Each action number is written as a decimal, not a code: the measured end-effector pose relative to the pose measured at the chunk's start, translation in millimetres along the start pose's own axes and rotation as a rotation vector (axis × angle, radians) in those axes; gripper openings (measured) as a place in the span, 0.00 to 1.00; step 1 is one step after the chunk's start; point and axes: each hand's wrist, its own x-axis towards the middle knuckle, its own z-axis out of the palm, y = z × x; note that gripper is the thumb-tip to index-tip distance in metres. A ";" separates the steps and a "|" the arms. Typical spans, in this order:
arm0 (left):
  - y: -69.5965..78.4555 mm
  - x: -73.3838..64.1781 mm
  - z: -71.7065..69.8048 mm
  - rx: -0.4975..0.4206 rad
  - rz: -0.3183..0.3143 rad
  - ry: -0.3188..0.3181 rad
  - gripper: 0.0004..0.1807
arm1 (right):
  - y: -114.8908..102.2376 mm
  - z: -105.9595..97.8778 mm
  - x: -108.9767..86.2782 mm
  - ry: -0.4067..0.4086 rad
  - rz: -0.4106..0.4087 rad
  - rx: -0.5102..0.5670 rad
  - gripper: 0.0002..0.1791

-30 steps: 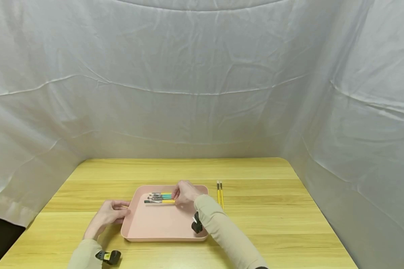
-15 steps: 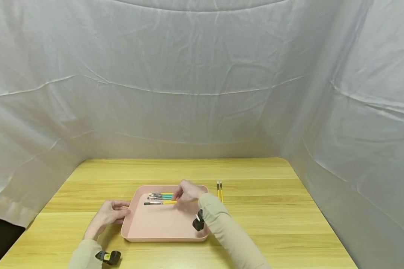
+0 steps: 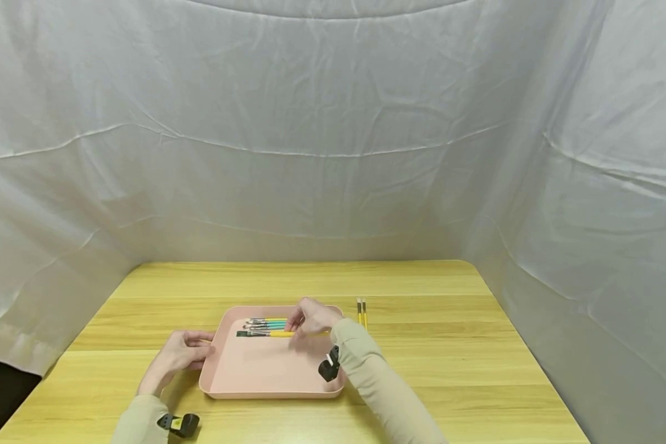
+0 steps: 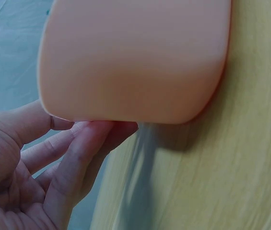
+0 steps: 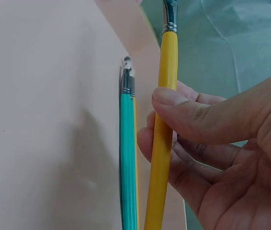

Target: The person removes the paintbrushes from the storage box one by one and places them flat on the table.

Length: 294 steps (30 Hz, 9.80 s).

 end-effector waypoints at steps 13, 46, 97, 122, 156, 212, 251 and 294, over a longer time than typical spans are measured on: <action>1.1 -1.9 1.5 0.008 -0.004 0.017 0.23 | -3.7 -3.5 -15.8 0.060 0.011 0.162 0.11; 0.1 -1.5 1.1 0.006 -0.026 0.027 0.23 | 8.0 -6.9 -62.6 0.441 -0.057 0.352 0.13; 0.2 -1.0 -0.9 0.001 -0.003 0.003 0.23 | 104.8 6.1 -108.9 1.052 0.227 0.597 0.21; 1.4 -2.1 -0.1 -0.006 -0.011 0.005 0.23 | 117.9 12.4 -105.7 0.997 0.382 0.092 0.16; -0.1 -1.2 0.0 -0.005 -0.007 0.009 0.23 | 118.2 12.3 -103.4 0.988 0.381 -0.018 0.09; 7.3 -4.0 6.7 0.331 -0.020 0.167 0.11 | 26.3 -8.9 -53.1 0.578 0.000 0.208 0.16; -0.2 -2.6 6.6 0.249 -0.022 0.164 0.12 | 13.7 18.1 20.4 0.245 0.014 0.227 0.16; -1.2 -2.0 6.7 0.214 -0.039 0.156 0.13 | 13.1 30.2 28.4 0.254 0.078 0.113 0.15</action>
